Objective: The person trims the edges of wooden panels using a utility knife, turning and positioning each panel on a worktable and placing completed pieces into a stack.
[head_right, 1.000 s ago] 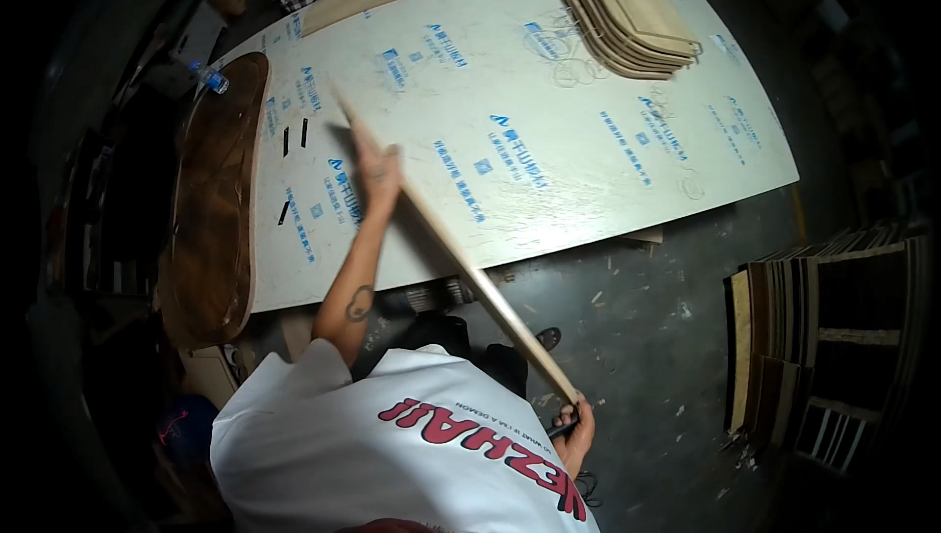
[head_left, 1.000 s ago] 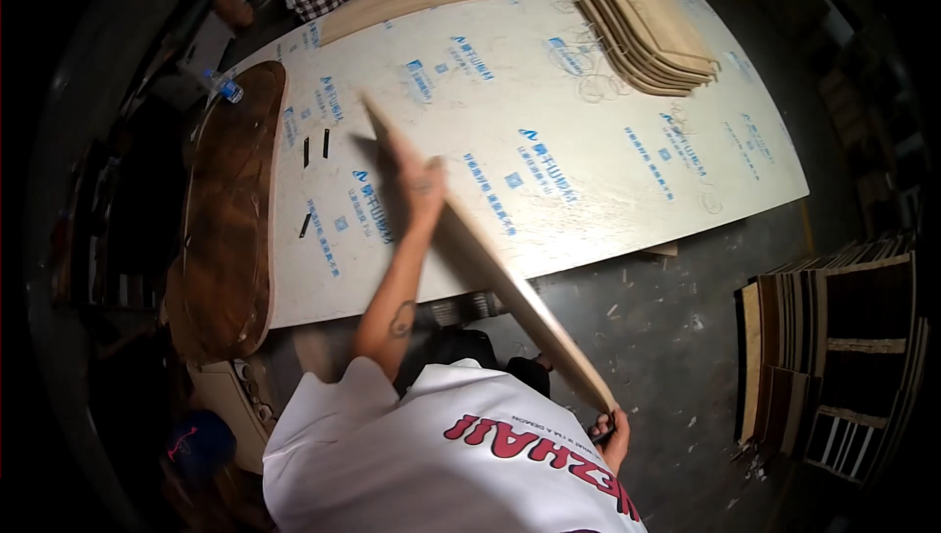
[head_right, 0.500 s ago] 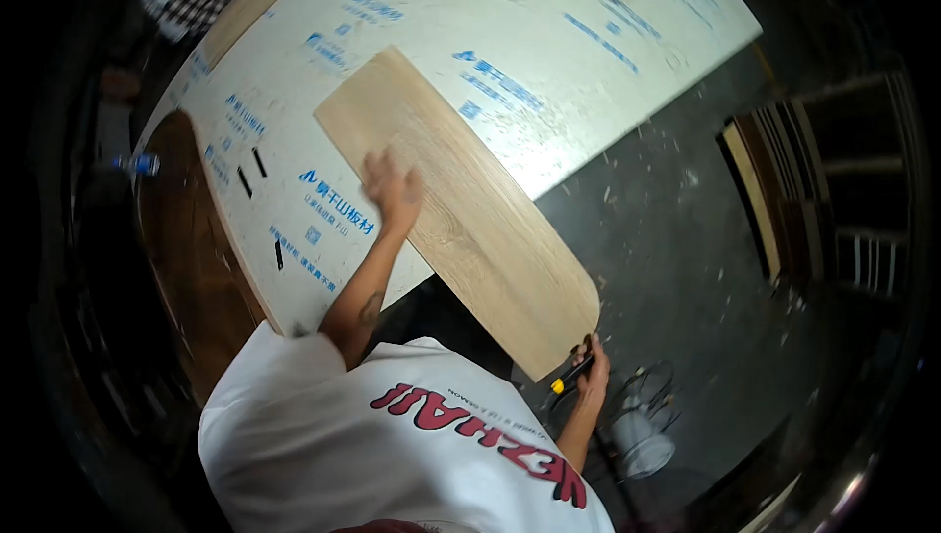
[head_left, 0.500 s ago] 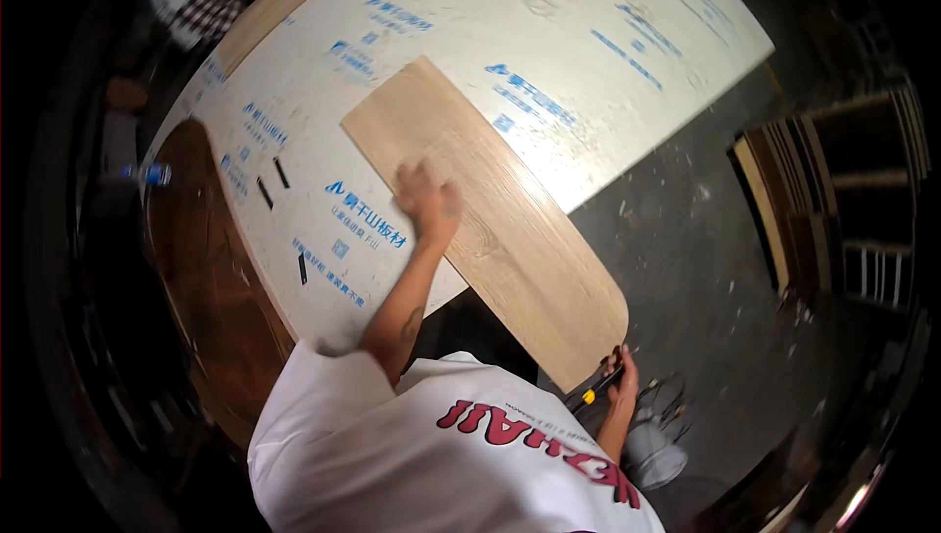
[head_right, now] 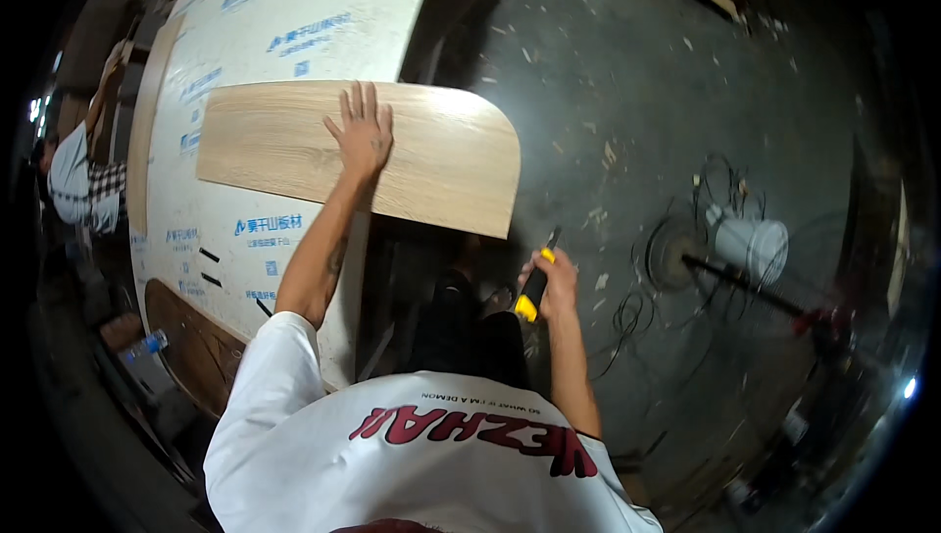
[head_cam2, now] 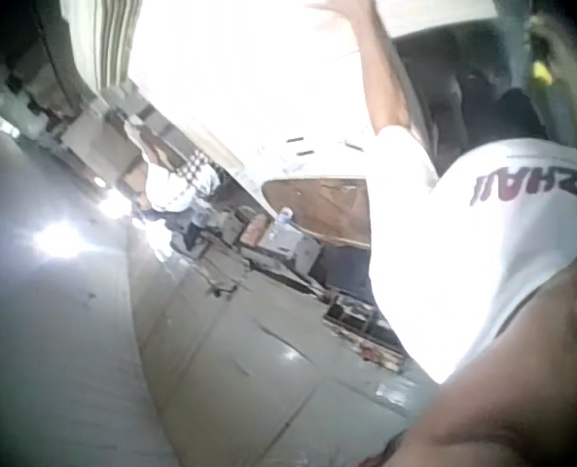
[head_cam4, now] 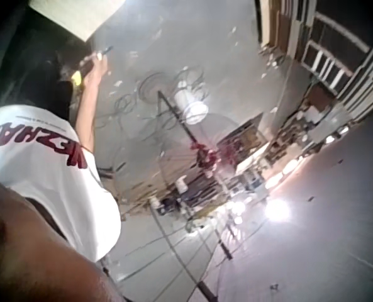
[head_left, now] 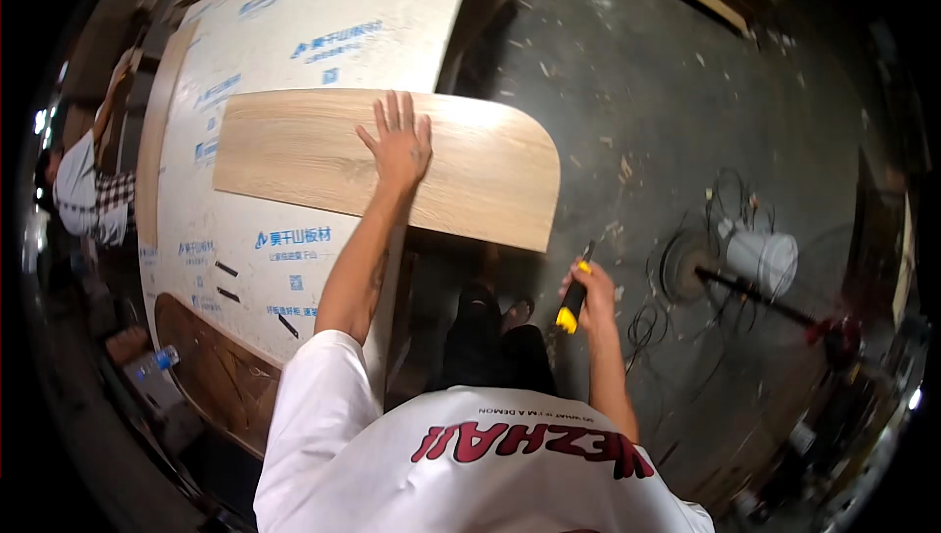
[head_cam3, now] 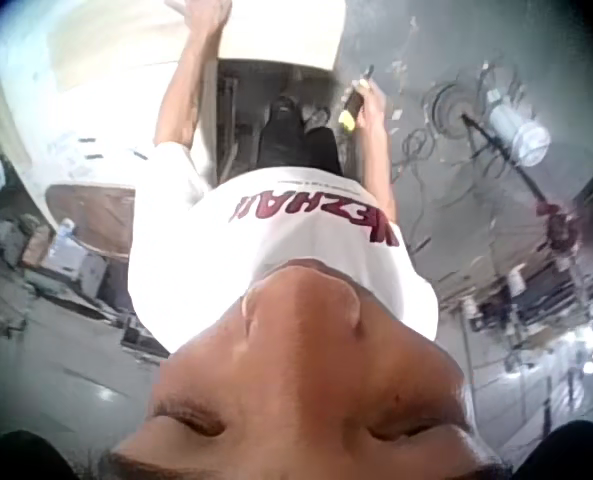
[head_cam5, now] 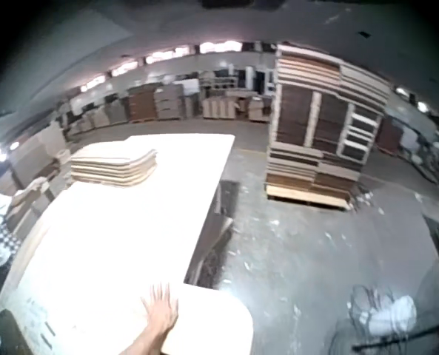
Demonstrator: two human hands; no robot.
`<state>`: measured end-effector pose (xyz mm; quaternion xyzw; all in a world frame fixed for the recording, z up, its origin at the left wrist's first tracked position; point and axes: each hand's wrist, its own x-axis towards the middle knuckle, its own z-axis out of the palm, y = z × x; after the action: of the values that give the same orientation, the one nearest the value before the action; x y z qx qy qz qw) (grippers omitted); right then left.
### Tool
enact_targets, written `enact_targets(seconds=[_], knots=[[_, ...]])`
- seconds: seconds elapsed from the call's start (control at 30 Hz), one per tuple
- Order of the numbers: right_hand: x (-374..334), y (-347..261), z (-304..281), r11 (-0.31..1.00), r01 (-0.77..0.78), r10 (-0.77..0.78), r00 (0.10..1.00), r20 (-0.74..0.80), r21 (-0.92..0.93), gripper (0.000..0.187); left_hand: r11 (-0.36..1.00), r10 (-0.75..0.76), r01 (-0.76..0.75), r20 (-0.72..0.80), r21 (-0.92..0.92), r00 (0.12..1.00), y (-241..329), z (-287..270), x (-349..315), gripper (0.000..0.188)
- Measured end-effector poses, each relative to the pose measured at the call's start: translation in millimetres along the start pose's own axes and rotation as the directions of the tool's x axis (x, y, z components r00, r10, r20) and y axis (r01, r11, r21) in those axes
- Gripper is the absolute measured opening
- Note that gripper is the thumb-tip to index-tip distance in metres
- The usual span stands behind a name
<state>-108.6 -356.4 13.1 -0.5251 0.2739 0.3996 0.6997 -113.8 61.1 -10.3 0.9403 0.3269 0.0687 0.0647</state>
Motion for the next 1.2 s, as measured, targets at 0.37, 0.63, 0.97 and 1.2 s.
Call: enact_targets(seconds=[0.37, 0.63, 0.97, 1.2], knots=[[-71, 38, 8, 0.453, 0.575, -0.536, 0.786, 0.307, -0.682, 0.071, 0.999, 0.008, -0.004, -0.076, 0.046, 0.997, -12, 7, 15, 0.069], [-44, 54, 28, 0.103, 0.555, -0.745, 0.592, 0.306, -0.825, 0.040, 0.992, 0.113, -0.120, -0.141, -0.046, 0.984, -8, 24, 18, 0.068], [-24, 72, 45, -0.065, 0.336, -0.784, 0.565, 0.256, -0.939, 0.045, 0.985, 0.148, -0.160, -0.163, -0.066, 0.975, -29, 30, 26, 0.074], [-17, 78, 34, -0.119, 0.398, -0.873, 0.395, 0.287, -0.910, 0.045, 0.978, 0.183, -0.198, -0.170, -0.071, 0.968, -36, 33, 31, 0.077]])
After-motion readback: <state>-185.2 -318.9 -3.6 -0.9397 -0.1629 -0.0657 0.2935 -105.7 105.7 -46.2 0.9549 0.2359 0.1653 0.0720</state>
